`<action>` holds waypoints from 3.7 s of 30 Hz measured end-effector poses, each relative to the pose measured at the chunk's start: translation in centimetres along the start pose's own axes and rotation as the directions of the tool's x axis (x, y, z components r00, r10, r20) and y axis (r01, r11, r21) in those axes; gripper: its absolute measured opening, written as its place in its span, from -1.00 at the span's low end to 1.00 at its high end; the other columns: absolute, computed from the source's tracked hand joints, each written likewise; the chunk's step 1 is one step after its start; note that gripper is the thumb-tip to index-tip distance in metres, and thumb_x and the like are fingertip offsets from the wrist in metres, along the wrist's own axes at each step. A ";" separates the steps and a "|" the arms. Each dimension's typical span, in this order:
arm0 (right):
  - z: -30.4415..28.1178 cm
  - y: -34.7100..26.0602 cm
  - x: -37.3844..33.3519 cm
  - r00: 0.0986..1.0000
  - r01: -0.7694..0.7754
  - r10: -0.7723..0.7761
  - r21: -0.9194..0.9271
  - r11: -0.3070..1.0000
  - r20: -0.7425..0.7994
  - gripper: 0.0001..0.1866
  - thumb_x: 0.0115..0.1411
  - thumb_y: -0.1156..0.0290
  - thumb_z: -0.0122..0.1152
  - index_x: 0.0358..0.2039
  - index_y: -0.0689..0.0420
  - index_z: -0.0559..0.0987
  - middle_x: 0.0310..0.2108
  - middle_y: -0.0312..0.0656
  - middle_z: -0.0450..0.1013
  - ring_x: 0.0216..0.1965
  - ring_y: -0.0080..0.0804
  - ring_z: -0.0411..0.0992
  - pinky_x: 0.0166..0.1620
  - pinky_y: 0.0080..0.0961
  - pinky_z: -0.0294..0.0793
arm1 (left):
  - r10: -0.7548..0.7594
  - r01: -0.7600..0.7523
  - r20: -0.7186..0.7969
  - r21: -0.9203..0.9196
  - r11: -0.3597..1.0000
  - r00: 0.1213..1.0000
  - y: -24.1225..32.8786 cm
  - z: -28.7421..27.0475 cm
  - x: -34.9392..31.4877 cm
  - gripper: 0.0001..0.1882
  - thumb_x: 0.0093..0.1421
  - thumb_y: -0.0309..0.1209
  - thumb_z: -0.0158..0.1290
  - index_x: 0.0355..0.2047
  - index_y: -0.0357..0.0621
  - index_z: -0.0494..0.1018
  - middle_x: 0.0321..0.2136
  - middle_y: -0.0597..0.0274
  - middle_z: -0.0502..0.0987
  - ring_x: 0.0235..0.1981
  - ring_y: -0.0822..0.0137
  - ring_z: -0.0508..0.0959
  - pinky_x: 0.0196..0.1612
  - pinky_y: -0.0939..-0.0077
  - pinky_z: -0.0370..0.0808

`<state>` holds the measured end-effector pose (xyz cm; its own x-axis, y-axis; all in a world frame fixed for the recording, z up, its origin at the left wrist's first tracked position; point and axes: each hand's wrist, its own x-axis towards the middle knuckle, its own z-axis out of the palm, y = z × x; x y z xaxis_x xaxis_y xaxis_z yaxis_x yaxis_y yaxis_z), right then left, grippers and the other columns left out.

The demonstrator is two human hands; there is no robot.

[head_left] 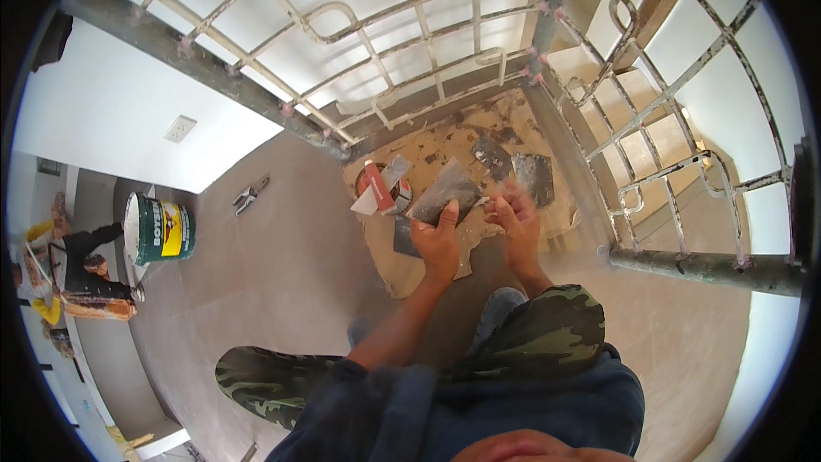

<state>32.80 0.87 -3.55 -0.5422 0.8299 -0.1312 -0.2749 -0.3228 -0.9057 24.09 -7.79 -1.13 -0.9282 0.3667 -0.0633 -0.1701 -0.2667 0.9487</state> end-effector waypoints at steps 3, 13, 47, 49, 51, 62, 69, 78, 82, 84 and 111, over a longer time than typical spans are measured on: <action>-1.1 2.0 0.1 0.930 -0.363 0.312 0.365 0.857 0.193 -0.47 0.28 0.41 0.18 0.22 0.18 0.28 -0.25 -0.15 0.54 -0.29 -0.51 0.51 -0.24 -0.55 0.55 | -0.355 0.355 0.027 -0.158 0.921 0.934 -1.8 -0.6 -1.3 -0.69 0.24 -0.47 0.14 -0.05 -0.25 0.34 -0.22 0.13 0.55 -0.21 0.34 0.58 -0.36 0.38 0.62; -4.7 8.0 0.2 0.899 -0.396 0.436 -0.340 0.853 0.047 -0.71 0.21 0.42 0.24 -0.06 0.13 0.47 -0.50 -0.33 0.47 -0.55 -0.59 0.43 -0.47 -0.65 0.46 | -0.487 0.517 -0.235 0.084 0.852 0.841 -7.3 -8.9 -2.6 -0.66 0.21 -0.39 0.16 -0.05 -0.16 0.35 -0.23 0.28 0.53 -0.32 0.42 0.55 -0.46 0.49 0.56; -5.7 11.7 -4.1 0.751 -0.633 0.657 -0.206 0.746 0.072 -0.72 0.28 0.41 0.10 -0.01 0.16 0.44 -0.25 -0.20 0.51 -0.47 -0.45 0.51 -0.49 -0.54 0.54 | -0.460 0.528 -0.332 0.745 0.407 0.824 -8.6 -17.1 3.9 -0.39 -0.06 -0.17 0.36 -0.12 -0.22 0.34 -0.05 -0.08 0.36 0.01 -0.10 0.39 0.00 0.10 0.39; -5.3 12.2 -3.9 0.766 -0.621 0.638 -0.165 0.766 0.082 -0.71 0.28 0.42 0.10 0.01 0.15 0.43 -0.24 -0.20 0.51 -0.47 -0.46 0.51 -0.48 -0.55 0.55 | -0.241 0.345 -0.268 0.859 0.379 0.933 -8.8 -17.2 3.5 -0.42 -0.07 -0.17 0.37 -0.17 -0.21 0.34 -0.08 -0.10 0.38 0.00 -0.10 0.40 0.00 0.11 0.38; -5.0 12.7 -3.8 0.758 -0.642 0.650 -0.106 0.759 0.058 -0.71 0.27 0.45 0.11 0.01 0.14 0.42 -0.24 -0.21 0.50 -0.44 -0.46 0.51 -0.45 -0.54 0.55 | -0.092 0.232 -0.216 0.945 0.231 0.972 -9.1 -16.6 2.5 -0.44 -0.07 -0.17 0.37 -0.21 -0.20 0.35 -0.10 -0.12 0.39 -0.01 -0.11 0.40 0.00 0.12 0.38; -6.3 13.3 -5.1 0.836 -0.541 0.526 -0.074 0.838 -0.157 -0.72 0.22 0.55 0.05 -0.03 0.20 0.43 -0.26 -0.17 0.49 -0.45 -0.45 0.50 -0.46 -0.51 0.53 | -0.357 0.431 -0.304 0.828 0.360 0.883 -7.8 -16.5 3.7 -0.38 -0.13 -0.15 0.41 -0.21 -0.30 0.39 -0.13 -0.14 0.44 -0.04 -0.10 0.44 -0.03 0.12 0.41; -4.9 14.1 -3.7 0.848 -0.517 0.529 -0.238 0.822 -0.018 -0.67 0.21 0.59 0.08 0.01 0.24 0.40 -0.30 -0.21 0.51 -0.47 -0.53 0.49 -0.45 -0.60 0.54 | -0.071 0.156 -0.148 0.979 0.134 0.986 -10.3 -16.1 2.5 -0.35 -0.14 -0.21 0.42 -0.14 -0.29 0.38 -0.19 -0.12 0.48 -0.13 -0.09 0.50 -0.07 0.16 0.45; -4.4 13.5 -3.2 0.750 -0.658 0.661 -0.123 0.743 -0.024 -0.85 0.28 0.39 0.13 -0.23 0.20 0.48 -0.39 -0.23 0.49 -0.58 -0.46 0.48 -0.53 -0.52 0.53 | -0.511 0.585 -0.291 0.477 0.656 0.809 -11.3 -21.1 4.5 -0.76 0.11 -0.39 0.26 -0.38 -0.13 0.38 -0.56 0.36 0.40 -0.61 0.45 0.43 -0.55 0.54 0.43; -4.5 13.5 -1.7 0.763 -0.645 0.640 -0.063 0.761 -0.083 -0.87 0.29 0.39 0.12 -0.25 0.18 0.47 -0.41 -0.23 0.47 -0.58 -0.46 0.48 -0.53 -0.50 0.53 | -0.542 0.600 -0.262 0.422 0.680 0.799 -11.1 -21.5 4.6 -0.79 0.19 -0.41 0.18 -0.41 0.01 0.32 -0.54 0.41 0.37 -0.65 0.50 0.40 -0.60 0.57 0.42; -4.5 13.6 -1.2 0.730 -0.683 0.683 -0.007 0.730 -0.003 -0.87 0.29 0.40 0.11 -0.24 0.19 0.47 -0.41 -0.23 0.46 -0.58 -0.45 0.48 -0.54 -0.51 0.52 | -0.501 0.550 -0.234 0.441 0.709 0.833 -10.8 -21.8 4.5 -0.81 0.21 -0.42 0.16 -0.40 0.01 0.33 -0.53 0.39 0.37 -0.65 0.46 0.41 -0.59 0.56 0.44; -4.3 12.8 -5.1 0.954 -0.189 0.288 -0.570 0.800 0.088 -0.88 0.11 0.45 0.20 -0.37 0.23 0.52 -0.57 -0.17 0.49 -0.49 -0.41 0.49 -0.40 -0.45 0.44 | 0.237 -0.057 -0.184 0.664 0.746 0.954 1.2 -14.8 10.3 -0.30 0.20 -0.23 0.12 0.24 -0.31 0.11 0.16 -0.15 0.27 0.16 -0.04 0.32 0.18 0.19 0.28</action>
<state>35.48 -5.54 -16.19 -0.6662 0.6584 -0.3502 0.3351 -0.1552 -0.9293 9.38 -17.57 -5.20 -0.9867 0.1225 0.1073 0.1459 0.3720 0.9167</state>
